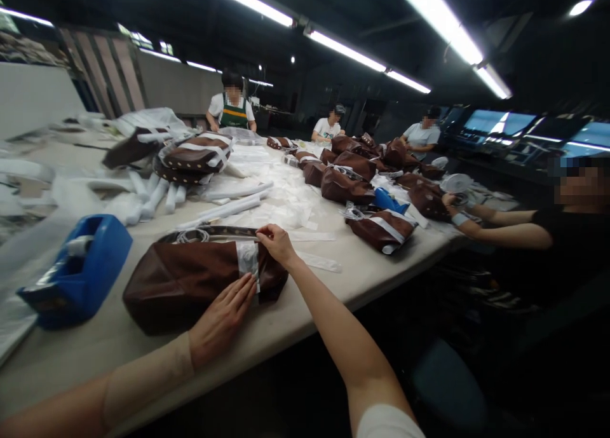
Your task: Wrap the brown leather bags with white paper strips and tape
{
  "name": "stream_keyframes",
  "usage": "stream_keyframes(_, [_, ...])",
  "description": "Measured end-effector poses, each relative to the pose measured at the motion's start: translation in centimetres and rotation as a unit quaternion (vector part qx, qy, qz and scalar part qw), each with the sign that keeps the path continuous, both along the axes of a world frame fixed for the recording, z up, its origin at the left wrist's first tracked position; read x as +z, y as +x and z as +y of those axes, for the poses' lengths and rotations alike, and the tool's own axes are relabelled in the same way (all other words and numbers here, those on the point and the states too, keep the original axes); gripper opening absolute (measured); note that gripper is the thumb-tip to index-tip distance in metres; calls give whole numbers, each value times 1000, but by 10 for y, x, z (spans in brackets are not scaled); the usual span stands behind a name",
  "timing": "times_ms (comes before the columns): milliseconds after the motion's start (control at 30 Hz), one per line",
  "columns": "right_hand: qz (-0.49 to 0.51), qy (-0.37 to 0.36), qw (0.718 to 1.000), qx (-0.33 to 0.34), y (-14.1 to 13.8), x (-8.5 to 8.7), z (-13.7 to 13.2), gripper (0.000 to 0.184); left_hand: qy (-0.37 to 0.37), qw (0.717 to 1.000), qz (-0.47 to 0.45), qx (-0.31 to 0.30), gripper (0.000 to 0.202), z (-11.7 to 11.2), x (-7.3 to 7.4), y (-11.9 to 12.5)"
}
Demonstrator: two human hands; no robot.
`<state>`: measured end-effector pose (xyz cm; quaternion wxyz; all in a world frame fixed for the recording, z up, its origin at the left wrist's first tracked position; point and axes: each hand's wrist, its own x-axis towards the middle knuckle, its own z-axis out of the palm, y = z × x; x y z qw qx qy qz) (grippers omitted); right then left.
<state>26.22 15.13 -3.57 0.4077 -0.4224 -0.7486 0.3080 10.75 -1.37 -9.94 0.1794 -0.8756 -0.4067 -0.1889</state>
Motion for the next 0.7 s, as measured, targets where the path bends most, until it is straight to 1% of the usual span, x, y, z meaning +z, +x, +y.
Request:
stream_keyframes(167, [-54,13,998,-3,8,-6,-5,22,-17,1000,-13,8,65,-2,1,-1])
stream_keyframes(267, [-84,22,996,2,4,-7,0,23,-17,1000,-18,11,65,-2,0,0])
stream_keyframes(333, [-104,31,994,20,-4,-4,5,23,-16,1000,-15,11,64,-2,-1,0])
stream_keyframes(433, [-150,42,985,76,-19,2,13,21,-14,1000,-13,17,64,-2,0,0])
stream_keyframes(500, [-184,47,977,100,-27,3,15,22,-12,999,-15,26,64,-3,0,1])
stream_keyframes(567, [-206,57,973,85,-31,0,13,31,-10,999,-14,35,64,-4,1,1])
stream_keyframes(633, [-211,72,974,41,-31,-7,11,36,-9,999,-10,42,65,-4,0,3])
stream_keyframes(700, [-205,82,975,-7,-30,-14,9,37,-9,999,-6,46,66,-5,-2,4])
